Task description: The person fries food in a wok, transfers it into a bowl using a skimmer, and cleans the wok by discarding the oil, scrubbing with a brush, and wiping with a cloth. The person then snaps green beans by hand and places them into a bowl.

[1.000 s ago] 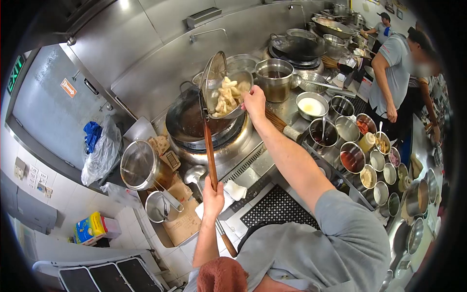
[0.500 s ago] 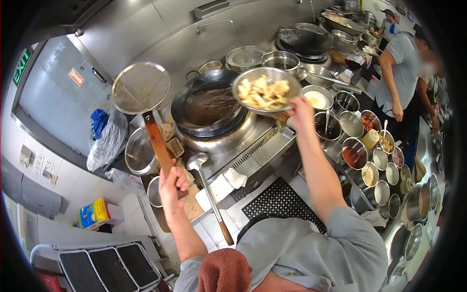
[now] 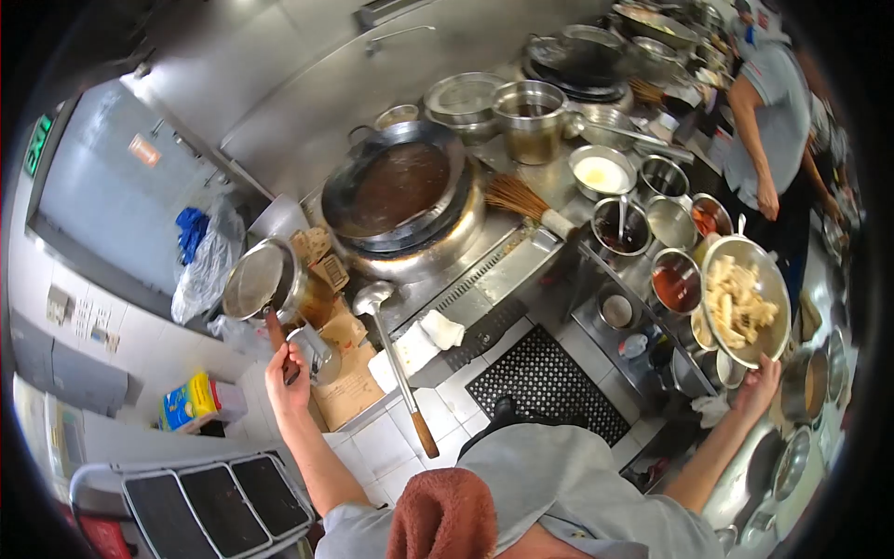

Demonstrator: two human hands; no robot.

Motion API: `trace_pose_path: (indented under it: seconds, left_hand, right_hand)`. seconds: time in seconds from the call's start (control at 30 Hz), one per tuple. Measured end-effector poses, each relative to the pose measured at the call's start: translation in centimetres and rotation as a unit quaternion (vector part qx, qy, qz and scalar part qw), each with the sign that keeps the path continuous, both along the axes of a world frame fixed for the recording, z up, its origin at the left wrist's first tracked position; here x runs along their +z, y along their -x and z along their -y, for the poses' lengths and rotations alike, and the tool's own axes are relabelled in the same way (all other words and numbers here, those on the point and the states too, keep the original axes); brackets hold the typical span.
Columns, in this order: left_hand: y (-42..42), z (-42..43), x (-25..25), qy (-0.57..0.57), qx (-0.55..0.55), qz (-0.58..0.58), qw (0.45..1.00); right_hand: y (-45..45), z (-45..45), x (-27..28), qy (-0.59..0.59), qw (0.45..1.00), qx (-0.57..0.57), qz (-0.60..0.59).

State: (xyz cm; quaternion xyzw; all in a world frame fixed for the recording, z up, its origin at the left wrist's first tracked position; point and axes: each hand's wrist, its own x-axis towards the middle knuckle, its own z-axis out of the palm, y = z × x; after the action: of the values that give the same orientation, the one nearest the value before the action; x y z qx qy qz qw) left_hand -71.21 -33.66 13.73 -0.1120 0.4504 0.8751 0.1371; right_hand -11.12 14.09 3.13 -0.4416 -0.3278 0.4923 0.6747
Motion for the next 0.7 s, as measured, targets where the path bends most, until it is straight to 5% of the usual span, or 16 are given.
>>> trace_pose_path:
  seconds: [0.07,0.13,0.2,0.23,0.37,0.47,0.7]
  left_hand:
    - [-1.1,-1.2,1.1,0.098,0.018,-0.007,0.995]
    - [-0.1,0.8,-0.5,0.016,-0.120,-0.092,0.988]
    - [-0.7,0.1,-0.6,0.069,-0.106,-0.121,0.985]
    - [-1.2,-1.4,-0.4,0.094,-0.055,-0.097,0.989]
    - [-4.4,-12.0,-4.1,0.178,-0.172,-0.144,0.958]
    - [-6.9,-17.5,-6.0,0.193,-0.262,-0.159,0.932]
    - [-11.1,-22.6,-8.2,0.197,-0.376,-0.167,0.890]
  right_hand:
    - [-4.8,1.7,0.0,-0.039,0.996,-0.083,0.002]
    - [-9.6,3.3,-0.3,-0.021,0.985,-0.168,0.018]
    - [-15.4,5.5,-2.0,-0.021,0.972,-0.232,0.035]
    - [-16.1,6.9,-0.8,-0.017,0.959,-0.283,0.027]
    - [-17.3,10.6,3.4,-0.075,0.897,-0.435,-0.031]
    - [-20.9,10.8,3.6,-0.131,0.855,-0.491,-0.098]
    - [-29.1,7.8,-0.3,-0.105,0.778,-0.618,-0.026]
